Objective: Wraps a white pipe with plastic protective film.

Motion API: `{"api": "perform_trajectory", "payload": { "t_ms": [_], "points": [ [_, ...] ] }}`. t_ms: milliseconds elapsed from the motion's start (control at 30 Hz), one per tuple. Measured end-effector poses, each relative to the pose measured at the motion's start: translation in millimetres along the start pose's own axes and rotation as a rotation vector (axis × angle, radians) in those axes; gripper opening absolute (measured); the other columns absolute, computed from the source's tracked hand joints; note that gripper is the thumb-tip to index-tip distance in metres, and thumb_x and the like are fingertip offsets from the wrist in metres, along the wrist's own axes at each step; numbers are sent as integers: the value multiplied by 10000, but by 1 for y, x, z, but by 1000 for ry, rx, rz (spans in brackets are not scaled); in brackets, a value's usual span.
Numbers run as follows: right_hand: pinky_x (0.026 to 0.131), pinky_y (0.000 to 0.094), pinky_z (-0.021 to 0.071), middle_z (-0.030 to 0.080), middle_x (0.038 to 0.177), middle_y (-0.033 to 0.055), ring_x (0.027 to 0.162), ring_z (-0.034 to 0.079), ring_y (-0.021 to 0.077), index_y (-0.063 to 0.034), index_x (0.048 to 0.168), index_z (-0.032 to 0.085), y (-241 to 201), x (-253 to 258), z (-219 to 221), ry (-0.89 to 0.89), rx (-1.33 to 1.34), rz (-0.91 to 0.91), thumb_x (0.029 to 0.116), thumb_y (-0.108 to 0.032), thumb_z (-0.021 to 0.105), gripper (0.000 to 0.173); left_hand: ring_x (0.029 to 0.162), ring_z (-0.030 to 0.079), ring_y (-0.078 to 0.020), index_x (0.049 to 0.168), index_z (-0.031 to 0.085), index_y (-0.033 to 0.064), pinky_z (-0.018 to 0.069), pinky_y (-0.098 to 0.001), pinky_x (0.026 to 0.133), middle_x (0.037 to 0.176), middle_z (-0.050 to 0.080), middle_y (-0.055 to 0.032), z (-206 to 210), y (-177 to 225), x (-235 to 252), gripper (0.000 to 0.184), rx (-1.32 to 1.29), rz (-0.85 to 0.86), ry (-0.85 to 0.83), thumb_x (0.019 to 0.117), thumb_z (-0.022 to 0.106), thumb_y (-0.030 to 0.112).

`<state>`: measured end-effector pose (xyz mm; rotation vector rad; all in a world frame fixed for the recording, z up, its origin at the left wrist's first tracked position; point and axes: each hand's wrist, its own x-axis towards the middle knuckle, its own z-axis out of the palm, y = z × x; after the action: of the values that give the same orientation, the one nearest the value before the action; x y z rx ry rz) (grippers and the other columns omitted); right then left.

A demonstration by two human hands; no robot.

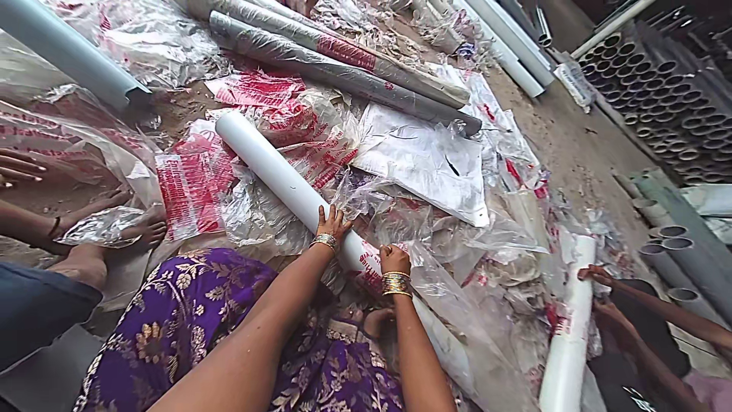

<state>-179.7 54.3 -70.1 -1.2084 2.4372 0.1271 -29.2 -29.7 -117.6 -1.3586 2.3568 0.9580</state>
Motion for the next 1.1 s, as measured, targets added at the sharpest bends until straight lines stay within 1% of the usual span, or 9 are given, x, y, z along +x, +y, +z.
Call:
{"api": "perform_trajectory", "payload": {
  "t_ms": [433, 567, 633, 700, 767, 833, 900, 933, 1100],
  "points": [
    [923, 605, 496, 722, 1115, 267, 1099, 684, 429, 40, 1046, 731, 41, 3, -20, 162, -85, -35, 1092, -286, 510, 397, 1592, 7, -455, 1623, 339, 219, 4, -761, 1188, 1714, 163, -210, 1, -6, -5, 781, 4, 54, 2, 956, 497, -155],
    [912, 600, 490, 728, 1024, 269, 1018, 696, 413, 52, 1004, 738, 45, 3, -19, 187, 69, -9, 1064, -282, 586, 372, 1590, -1, -460, 1623, 335, 208, 1, -762, 1186, 1713, 158, -216, 1, -5, -5, 785, 1, 55, 7, 951, 496, -163],
    [753, 447, 506, 725, 862, 151, 762, 654, 241, 32, 959, 738, 44, 2, -12, 184, 319, 22, 1048, -243, 626, 310, 1589, -2, -463, 1623, 336, 204, 1, -767, 1182, 1711, 164, -220, 1, -5, -4, 792, -2, 50, 4, 944, 511, -165],
    [448, 212, 357, 668, 703, 14, 455, 433, 26, 15, 976, 699, 43, -8, -6, 104, 684, 94, 1079, -231, 572, 295, 1587, -4, -471, 1625, 331, 202, -3, -772, 1178, 1709, 158, -231, 4, -4, -2, 797, -3, 48, -7, 941, 524, -159],
    [389, 186, 295, 663, 681, 12, 400, 368, -1, 23, 1030, 677, 42, -13, -4, 6, 840, 178, 1085, -268, 555, 320, 1587, -16, -471, 1630, 320, 208, -10, -771, 1179, 1714, 141, -227, 4, -2, 1, 800, -2, 41, -13, 945, 530, -147],
    [508, 243, 395, 694, 749, 24, 520, 483, 42, 12, 1000, 711, 41, -11, 8, -26, 610, 158, 1025, -304, 668, 320, 1588, 4, -468, 1617, 356, 212, -6, -776, 1180, 1708, 172, -225, 9, -2, 4, 781, -26, 37, 19, 943, 545, -134],
    [878, 475, 512, 741, 992, 168, 908, 675, 253, 26, 1036, 747, 32, -10, 21, -40, 399, 95, 931, -324, 792, 368, 1588, 17, -467, 1607, 377, 210, -8, -777, 1180, 1701, 190, -231, 11, -3, 5, 785, -51, 36, 42, 927, 574, -130],
    [963, 540, 488, 737, 1057, 206, 1022, 680, 322, 23, 1057, 752, 24, -11, 27, -27, 349, 71, 903, -328, 820, 389, 1589, 13, -466, 1610, 371, 210, -13, -777, 1179, 1702, 184, -234, 11, -4, 5, 785, -54, 34, 40, 930, 576, -123],
    [1023, 520, 471, 717, 1192, 192, 1151, 657, 334, 2, 1165, 730, -13, -16, 39, 24, 245, 65, 926, -246, 793, 351, 1590, -1, -461, 1620, 350, 218, -12, -774, 1180, 1708, 171, -223, 9, -2, 3, 766, -22, 21, 19, 958, 533, -122]
  ]
}}
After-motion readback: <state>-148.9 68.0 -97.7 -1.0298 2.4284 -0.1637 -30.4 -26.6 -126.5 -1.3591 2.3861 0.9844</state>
